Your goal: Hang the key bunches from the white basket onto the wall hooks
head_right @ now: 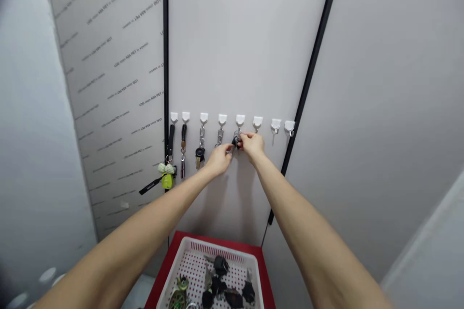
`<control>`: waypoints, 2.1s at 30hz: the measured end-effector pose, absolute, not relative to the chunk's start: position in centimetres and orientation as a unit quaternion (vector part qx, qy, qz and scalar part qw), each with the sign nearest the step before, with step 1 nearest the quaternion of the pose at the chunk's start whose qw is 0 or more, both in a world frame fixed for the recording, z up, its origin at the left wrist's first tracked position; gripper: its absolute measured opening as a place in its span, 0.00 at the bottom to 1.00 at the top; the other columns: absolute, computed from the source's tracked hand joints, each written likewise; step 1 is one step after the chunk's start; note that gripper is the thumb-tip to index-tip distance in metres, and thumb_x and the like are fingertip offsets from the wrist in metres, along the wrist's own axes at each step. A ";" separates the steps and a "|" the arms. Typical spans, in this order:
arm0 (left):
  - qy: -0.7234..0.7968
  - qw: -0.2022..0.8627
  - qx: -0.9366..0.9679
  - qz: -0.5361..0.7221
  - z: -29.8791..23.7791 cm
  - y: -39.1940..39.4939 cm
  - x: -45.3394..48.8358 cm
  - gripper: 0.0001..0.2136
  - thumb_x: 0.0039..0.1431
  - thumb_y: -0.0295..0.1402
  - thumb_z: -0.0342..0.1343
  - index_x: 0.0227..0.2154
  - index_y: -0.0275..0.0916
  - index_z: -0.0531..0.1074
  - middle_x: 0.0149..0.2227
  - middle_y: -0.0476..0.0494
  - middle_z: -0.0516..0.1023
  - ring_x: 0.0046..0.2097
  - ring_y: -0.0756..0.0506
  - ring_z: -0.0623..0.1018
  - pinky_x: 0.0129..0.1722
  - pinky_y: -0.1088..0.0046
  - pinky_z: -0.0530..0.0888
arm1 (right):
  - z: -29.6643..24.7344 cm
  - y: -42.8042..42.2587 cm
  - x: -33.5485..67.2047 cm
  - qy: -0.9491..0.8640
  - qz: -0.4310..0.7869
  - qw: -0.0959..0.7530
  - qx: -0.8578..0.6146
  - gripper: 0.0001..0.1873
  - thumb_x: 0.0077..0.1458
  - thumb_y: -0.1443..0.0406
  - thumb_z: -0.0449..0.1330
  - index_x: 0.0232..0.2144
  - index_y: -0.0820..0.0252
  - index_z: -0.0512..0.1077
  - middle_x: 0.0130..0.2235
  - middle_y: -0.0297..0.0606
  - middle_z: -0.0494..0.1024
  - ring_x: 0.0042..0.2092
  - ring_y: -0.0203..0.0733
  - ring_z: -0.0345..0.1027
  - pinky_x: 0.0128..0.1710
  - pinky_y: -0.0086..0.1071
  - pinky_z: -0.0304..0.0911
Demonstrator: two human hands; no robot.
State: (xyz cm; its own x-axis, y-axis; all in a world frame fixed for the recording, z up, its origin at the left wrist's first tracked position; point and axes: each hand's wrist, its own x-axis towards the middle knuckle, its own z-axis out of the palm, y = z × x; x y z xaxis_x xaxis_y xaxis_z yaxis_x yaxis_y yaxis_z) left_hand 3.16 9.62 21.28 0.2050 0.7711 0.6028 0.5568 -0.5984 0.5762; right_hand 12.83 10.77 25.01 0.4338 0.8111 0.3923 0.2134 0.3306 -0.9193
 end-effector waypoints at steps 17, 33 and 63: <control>0.461 0.264 0.812 0.241 -1.6 0.9 -3.0 0.12 0.42 0.25 0.44 0.33 0.37 0.65 0.35 0.46 0.68 0.38 0.50 0.66 0.40 0.74 0.62 | -0.9 -1.9 13.1 -0.684 0.207 0.314 -0.625 0.12 0.41 0.66 0.48 0.29 0.64 0.68 0.30 0.40 0.71 0.33 0.37 0.63 0.35 0.31 0.56; 0.454 0.255 0.831 0.197 -2.1 0.3 -2.6 0.11 0.42 0.25 0.45 0.31 0.37 0.65 0.33 0.46 0.67 0.38 0.50 0.65 0.40 0.75 0.61 | -1.5 -1.9 12.5 -0.701 0.122 0.257 -0.654 0.06 0.41 0.68 0.46 0.20 0.61 0.62 0.22 0.35 0.67 0.26 0.35 0.59 0.27 0.27 0.53; 0.350 0.312 0.776 0.421 10.3 3.8 1.4 0.10 0.39 0.32 0.51 0.28 0.36 0.65 0.31 0.49 0.69 0.35 0.51 0.67 0.37 0.75 0.63 | 13.7 1.3 14.6 -0.650 0.207 0.502 -0.531 0.08 0.40 0.63 0.50 0.23 0.63 0.64 0.17 0.30 0.65 0.20 0.31 0.60 0.23 0.26 0.57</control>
State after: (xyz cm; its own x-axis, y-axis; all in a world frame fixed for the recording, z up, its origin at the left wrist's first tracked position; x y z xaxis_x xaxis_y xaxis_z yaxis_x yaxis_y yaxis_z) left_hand 1.45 3.82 10.31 0.4004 0.8068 0.4345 0.2817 -0.5596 0.7794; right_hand 14.62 1.25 13.68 0.0680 0.8990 0.4326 0.4828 0.3498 -0.8028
